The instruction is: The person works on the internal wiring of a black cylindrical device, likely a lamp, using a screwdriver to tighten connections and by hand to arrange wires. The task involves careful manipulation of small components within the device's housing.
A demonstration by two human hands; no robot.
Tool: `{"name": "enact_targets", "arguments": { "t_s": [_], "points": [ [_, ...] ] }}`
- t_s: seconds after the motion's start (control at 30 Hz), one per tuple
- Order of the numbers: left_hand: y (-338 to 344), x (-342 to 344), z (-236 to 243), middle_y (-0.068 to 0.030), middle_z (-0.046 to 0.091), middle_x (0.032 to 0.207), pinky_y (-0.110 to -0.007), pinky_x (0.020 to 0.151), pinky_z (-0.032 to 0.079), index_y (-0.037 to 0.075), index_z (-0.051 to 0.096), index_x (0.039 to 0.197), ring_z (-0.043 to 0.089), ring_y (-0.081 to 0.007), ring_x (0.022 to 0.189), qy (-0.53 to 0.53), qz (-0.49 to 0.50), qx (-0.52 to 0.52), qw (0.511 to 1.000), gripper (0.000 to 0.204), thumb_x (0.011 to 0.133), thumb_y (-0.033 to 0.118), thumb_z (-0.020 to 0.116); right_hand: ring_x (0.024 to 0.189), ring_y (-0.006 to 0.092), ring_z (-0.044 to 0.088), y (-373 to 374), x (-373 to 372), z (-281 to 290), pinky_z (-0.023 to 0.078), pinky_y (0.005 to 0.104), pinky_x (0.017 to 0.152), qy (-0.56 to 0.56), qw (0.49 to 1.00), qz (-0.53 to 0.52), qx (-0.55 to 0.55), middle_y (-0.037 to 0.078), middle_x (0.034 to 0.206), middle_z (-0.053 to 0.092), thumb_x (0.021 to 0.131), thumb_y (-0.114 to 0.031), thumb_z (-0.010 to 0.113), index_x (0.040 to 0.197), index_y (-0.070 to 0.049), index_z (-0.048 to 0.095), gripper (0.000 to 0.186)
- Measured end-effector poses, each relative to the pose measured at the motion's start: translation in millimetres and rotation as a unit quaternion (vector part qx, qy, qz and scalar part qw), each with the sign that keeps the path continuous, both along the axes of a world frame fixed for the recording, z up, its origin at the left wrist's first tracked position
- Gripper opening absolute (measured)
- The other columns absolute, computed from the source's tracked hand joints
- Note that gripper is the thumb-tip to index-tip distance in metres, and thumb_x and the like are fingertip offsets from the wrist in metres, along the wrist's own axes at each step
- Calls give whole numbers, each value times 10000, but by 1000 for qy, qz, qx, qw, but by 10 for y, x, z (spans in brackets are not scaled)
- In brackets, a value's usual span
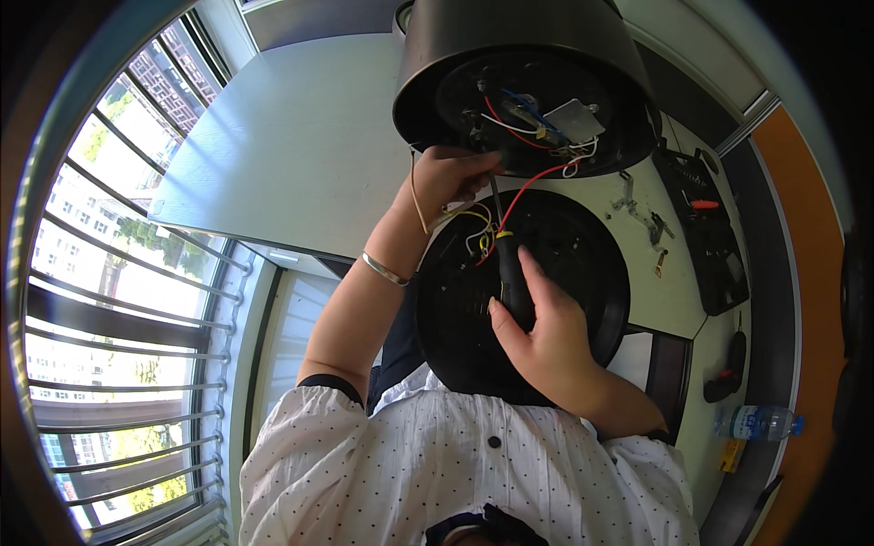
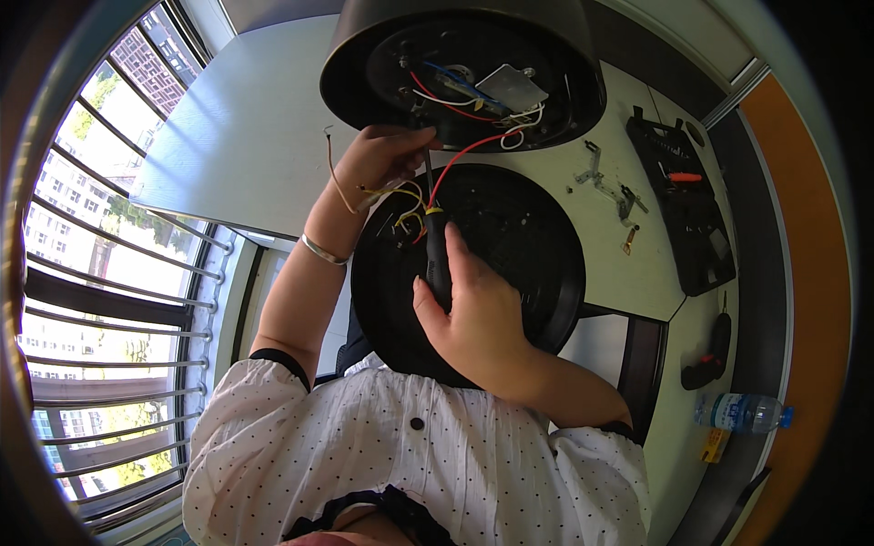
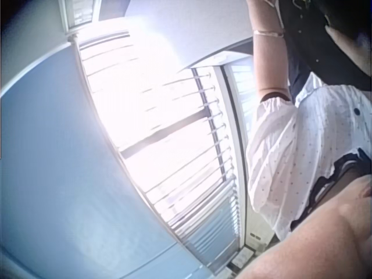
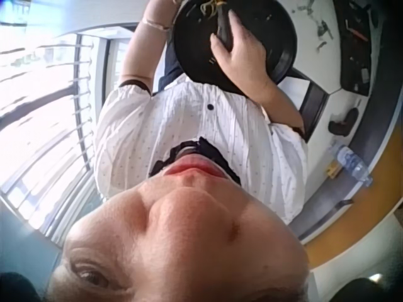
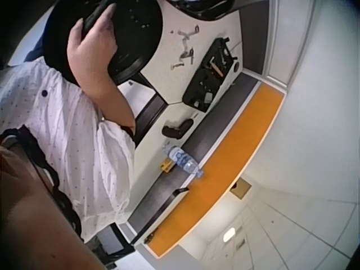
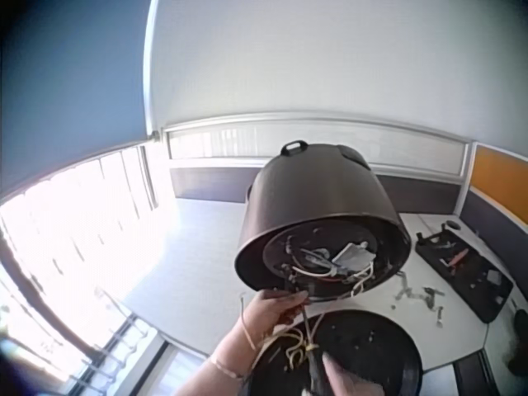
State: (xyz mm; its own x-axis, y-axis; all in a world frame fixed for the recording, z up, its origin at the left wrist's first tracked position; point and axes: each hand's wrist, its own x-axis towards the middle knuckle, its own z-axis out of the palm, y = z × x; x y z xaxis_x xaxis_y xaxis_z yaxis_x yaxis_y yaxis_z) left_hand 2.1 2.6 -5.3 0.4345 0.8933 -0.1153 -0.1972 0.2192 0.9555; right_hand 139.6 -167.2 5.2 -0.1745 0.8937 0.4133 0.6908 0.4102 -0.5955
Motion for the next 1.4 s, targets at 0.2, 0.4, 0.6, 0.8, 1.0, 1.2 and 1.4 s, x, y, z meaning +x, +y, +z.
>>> {"name": "enact_targets", "arguments": {
  "t_s": [0.2,0.4,0.6,0.8,1.0,1.2,1.4],
  "points": [
    [98,-4,-125,-11,508,600,-191,448,336,-62,626,871,430,-72,497,-67,-29,-32,997,242,856,174,579,593,210,584,-57,-19,55,479,293,497,123,987,10,-99,132,785,560,795,-203,622,1268,107,320,642],
    [13,-4,-54,-19,515,618,-193,462,346,-80,606,920,432,-80,514,-112,-39,-77,990,262,855,171,571,469,131,502,59,54,118,353,217,323,541,711,93,-439,142,859,543,815,-112,553,1258,29,323,519],
    [57,-18,-75,-10,520,622,-188,462,341,-65,621,907,439,-75,520,-86,-35,-65,994,249,851,175,585,479,162,533,22,24,112,405,246,380,338,879,47,-332,145,820,581,809,-77,570,1264,59,341,527],
    [58,19,-41,-4,516,614,-177,466,342,-61,629,891,447,-67,518,-9,0,-24,1000,251,841,185,614,488,251,564,45,41,-67,473,330,483,-27,999,-16,0,176,688,580,779,-167,614,1227,123,351,595],
    [78,25,-67,-12,509,608,-182,472,340,-59,625,889,431,-75,517,-69,-20,-65,995,239,841,175,607,642,217,603,-47,36,168,480,291,548,3,996,-23,-89,166,830,591,780,-112,624,1301,79,307,639],
    [98,20,-96,-12,507,608,-188,484,333,-59,617,906,419,-82,527,-121,-53,-100,986,262,843,194,591,487,72,457,30,97,91,395,214,460,468,798,53,-377,38,725,501,788,-123,614,1249,68,376,553],
    [55,12,-41,-6,511,613,-186,485,335,-47,621,901,430,-75,529,-99,-51,-94,989,254,842,198,596,498,134,515,64,109,-26,407,233,456,348,898,31,-268,97,791,558,763,-50,587,1258,65,356,559]
  ]
}}
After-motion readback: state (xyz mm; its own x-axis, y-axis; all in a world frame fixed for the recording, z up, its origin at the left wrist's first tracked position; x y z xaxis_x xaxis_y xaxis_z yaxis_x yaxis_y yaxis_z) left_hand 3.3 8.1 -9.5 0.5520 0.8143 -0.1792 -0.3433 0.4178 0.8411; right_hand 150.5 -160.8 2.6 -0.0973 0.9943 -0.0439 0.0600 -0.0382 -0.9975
